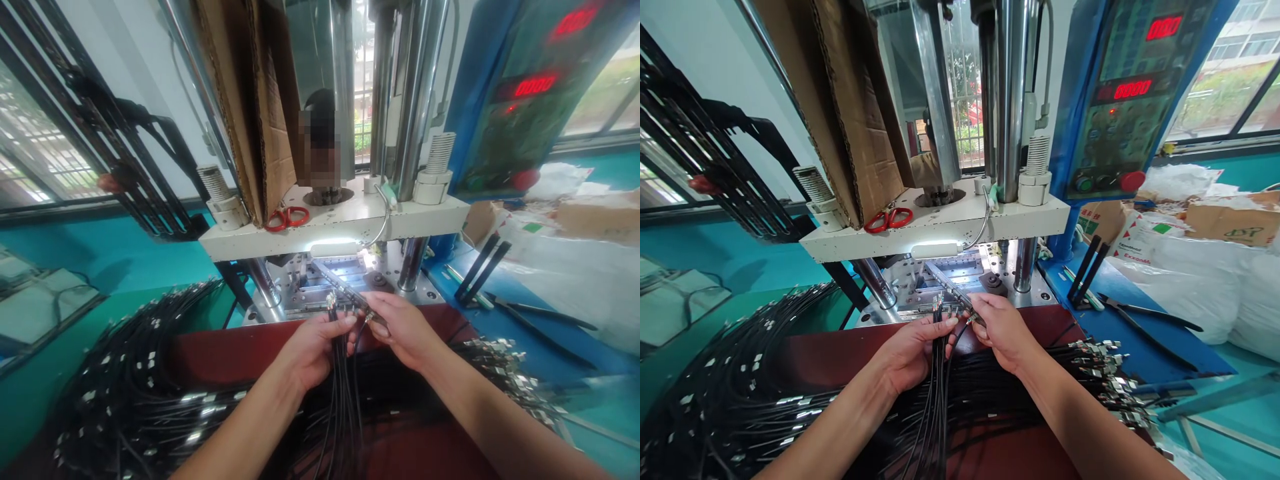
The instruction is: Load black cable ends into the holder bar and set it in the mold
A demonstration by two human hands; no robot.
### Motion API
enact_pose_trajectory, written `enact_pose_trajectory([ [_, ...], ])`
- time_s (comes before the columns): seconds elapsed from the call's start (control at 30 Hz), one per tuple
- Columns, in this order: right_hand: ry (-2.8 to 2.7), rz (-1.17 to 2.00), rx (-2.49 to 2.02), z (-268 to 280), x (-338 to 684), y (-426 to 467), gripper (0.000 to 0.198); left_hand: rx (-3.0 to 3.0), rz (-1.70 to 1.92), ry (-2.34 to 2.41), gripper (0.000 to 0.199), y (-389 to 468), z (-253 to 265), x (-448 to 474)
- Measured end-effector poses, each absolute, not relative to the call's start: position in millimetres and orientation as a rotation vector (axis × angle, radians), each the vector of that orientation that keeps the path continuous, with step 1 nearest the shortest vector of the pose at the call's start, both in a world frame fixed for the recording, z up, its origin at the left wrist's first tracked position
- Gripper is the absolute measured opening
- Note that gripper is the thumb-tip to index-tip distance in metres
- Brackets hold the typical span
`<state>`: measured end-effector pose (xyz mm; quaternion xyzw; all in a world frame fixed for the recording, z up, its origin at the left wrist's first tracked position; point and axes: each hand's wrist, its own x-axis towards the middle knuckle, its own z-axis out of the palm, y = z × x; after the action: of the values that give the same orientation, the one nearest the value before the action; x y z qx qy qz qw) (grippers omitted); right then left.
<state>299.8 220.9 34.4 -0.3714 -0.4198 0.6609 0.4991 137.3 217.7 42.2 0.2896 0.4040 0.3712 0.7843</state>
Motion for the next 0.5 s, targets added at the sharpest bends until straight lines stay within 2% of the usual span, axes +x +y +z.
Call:
enact_pose_trajectory([
  [0.5,-1.150,1.544,-0.914,32,298,221,0.029,0.788,0.927,0.977,0.017,218,39,151],
])
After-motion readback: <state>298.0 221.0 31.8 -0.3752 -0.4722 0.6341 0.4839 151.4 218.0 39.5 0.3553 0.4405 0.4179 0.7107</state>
